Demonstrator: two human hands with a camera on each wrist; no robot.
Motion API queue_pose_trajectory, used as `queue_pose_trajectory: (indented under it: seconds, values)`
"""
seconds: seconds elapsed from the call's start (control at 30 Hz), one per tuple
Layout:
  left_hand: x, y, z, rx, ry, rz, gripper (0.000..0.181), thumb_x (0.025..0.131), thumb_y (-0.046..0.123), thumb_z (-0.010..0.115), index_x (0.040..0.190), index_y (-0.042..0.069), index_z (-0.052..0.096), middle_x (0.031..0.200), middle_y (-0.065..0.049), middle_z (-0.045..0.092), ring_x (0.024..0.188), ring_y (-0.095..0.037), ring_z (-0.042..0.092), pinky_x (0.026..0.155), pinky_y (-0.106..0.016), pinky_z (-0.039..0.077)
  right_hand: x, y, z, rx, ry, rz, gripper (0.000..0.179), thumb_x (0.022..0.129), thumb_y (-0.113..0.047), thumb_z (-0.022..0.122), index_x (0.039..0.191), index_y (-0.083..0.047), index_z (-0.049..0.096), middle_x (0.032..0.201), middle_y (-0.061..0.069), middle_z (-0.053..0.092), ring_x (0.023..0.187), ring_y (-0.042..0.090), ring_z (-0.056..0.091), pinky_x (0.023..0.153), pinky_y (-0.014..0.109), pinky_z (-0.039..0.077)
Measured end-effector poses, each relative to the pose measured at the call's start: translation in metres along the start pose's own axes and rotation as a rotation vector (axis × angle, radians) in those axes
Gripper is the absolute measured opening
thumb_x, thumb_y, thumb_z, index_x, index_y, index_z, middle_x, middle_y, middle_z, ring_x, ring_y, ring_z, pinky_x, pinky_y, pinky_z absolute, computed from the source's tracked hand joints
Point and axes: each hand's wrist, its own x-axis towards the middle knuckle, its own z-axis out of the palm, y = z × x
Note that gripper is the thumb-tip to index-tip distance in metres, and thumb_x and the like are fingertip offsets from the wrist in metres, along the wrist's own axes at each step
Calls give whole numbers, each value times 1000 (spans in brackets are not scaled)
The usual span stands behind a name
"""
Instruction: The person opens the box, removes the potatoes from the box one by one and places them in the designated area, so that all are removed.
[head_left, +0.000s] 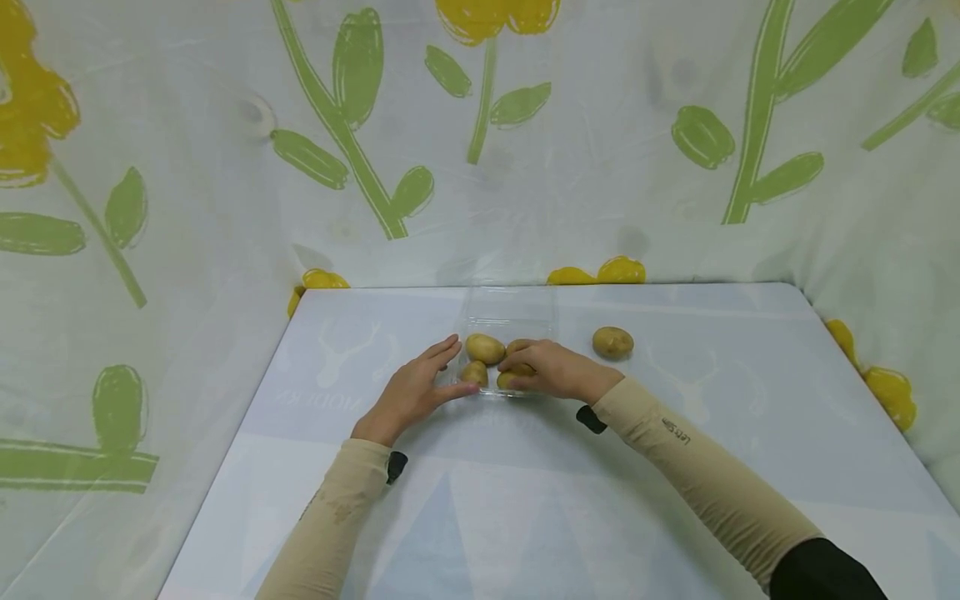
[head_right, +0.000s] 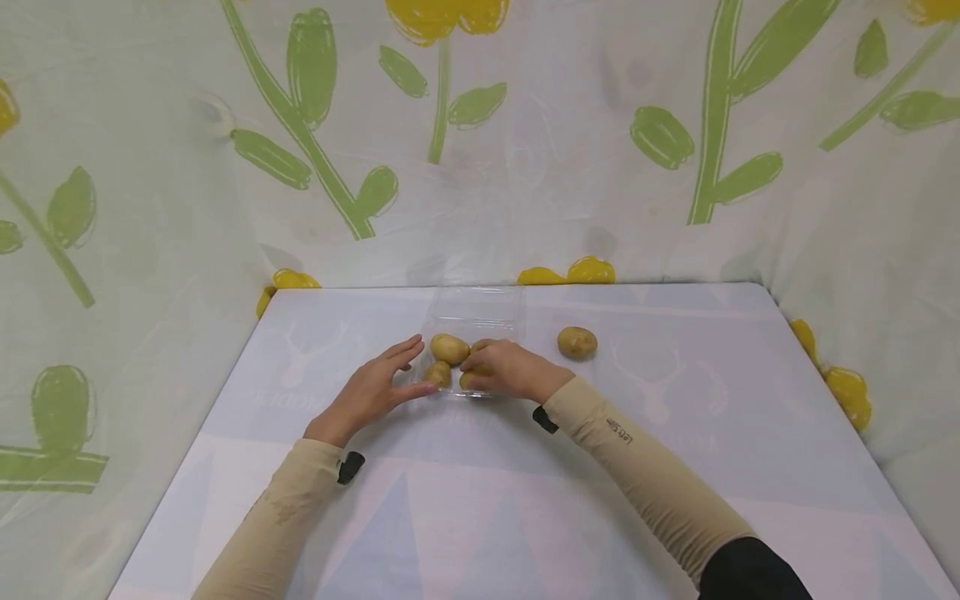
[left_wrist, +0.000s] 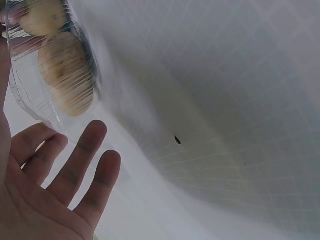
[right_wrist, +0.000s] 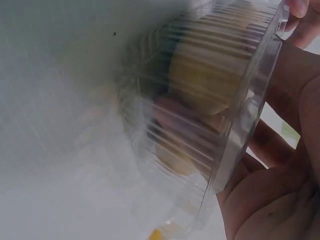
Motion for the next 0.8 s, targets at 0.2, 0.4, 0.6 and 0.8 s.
queue_pose_trajectory:
  seconds: [0.2, 0.4, 0.6, 0.8]
  values:
    - [1, 0, 0, -4, -2, -4, 92, 86, 64, 68, 156, 11, 42, 163, 5, 32, 147, -19, 36, 117, -46, 34, 0, 3, 2, 24, 16, 12, 31, 95, -22, 73, 122, -7, 73, 123, 4, 65, 112, 19, 61, 99, 35, 51]
    - [1, -1, 1, 0, -1, -5, 92, 86, 65, 68, 156, 11, 42, 163, 5, 32, 147, -19, 35, 117, -46, 34, 0, 4, 2, 21, 18, 11, 31, 96, -22, 73, 122, -7, 73, 125, 4, 64, 114, 20, 61, 101, 37, 50]
    - [1, -1, 0, -7, -1, -10, 92, 86, 65, 69, 156, 11, 41, 164, 6, 32, 146, -20, 37, 116, -47, 35, -1, 2, 1, 25, 18, 14, 32, 97, -21, 72, 124, -5, 72, 122, 4, 66, 110, 19, 61, 99, 38, 51]
    - [0, -2, 0, -15, 1, -6, 92, 86, 65, 68, 156, 12, 41, 164, 5, 32, 146, -21, 37, 116, -48, 35, -4, -2, -2, 34, 32, -2, 31, 97, -20, 72, 124, -6, 71, 119, 1, 68, 106, 16, 62, 96, 37, 53]
